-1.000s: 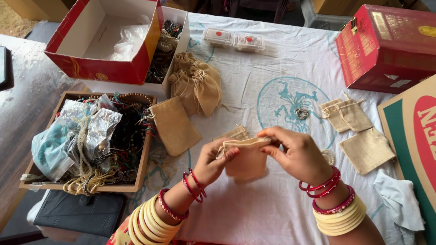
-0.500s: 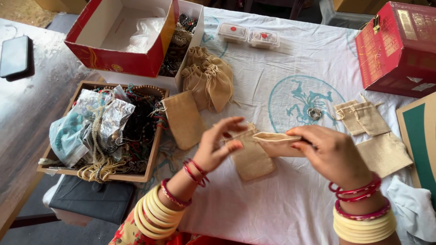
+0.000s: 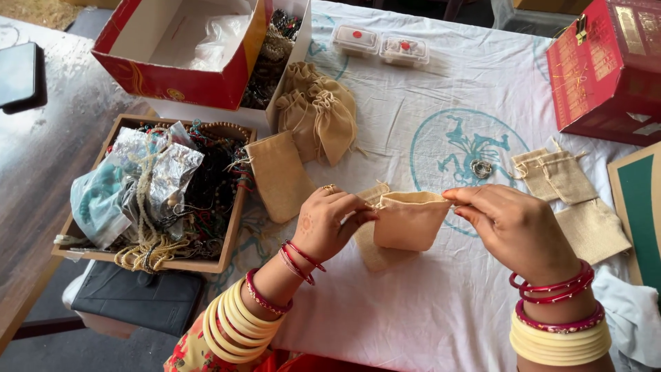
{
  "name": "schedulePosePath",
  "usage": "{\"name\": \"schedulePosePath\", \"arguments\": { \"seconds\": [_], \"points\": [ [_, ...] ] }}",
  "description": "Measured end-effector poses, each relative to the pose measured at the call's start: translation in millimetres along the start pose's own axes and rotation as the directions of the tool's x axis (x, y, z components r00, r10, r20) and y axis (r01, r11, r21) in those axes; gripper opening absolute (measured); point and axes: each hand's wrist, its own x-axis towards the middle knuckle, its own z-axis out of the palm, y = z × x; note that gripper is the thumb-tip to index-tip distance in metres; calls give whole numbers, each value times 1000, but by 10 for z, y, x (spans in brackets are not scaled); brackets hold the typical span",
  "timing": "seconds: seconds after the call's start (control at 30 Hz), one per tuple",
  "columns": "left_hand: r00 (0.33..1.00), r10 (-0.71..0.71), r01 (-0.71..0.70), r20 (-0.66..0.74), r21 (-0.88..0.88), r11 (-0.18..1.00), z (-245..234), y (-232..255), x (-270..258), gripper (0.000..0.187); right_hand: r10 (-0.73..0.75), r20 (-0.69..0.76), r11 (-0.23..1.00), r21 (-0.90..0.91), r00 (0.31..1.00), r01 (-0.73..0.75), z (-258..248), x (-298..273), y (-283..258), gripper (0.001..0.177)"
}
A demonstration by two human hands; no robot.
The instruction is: Sorting jewelry pieces and placing them into small cloth bags and plastic packets.
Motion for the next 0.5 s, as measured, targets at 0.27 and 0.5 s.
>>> {"name": "schedulePosePath", "arguments": {
  "seconds": [0.27,0.5],
  "points": [
    [999,-35,35,7,-99,994,62,63,-34,28,-52,2,996,68,999,52,-4,-2,-125,24],
    [986,-8,4,-169,-25,1000,-48,140,42,16,8,20,995,-98,1000,-6,-48,-50,-23,23]
  ]
}}
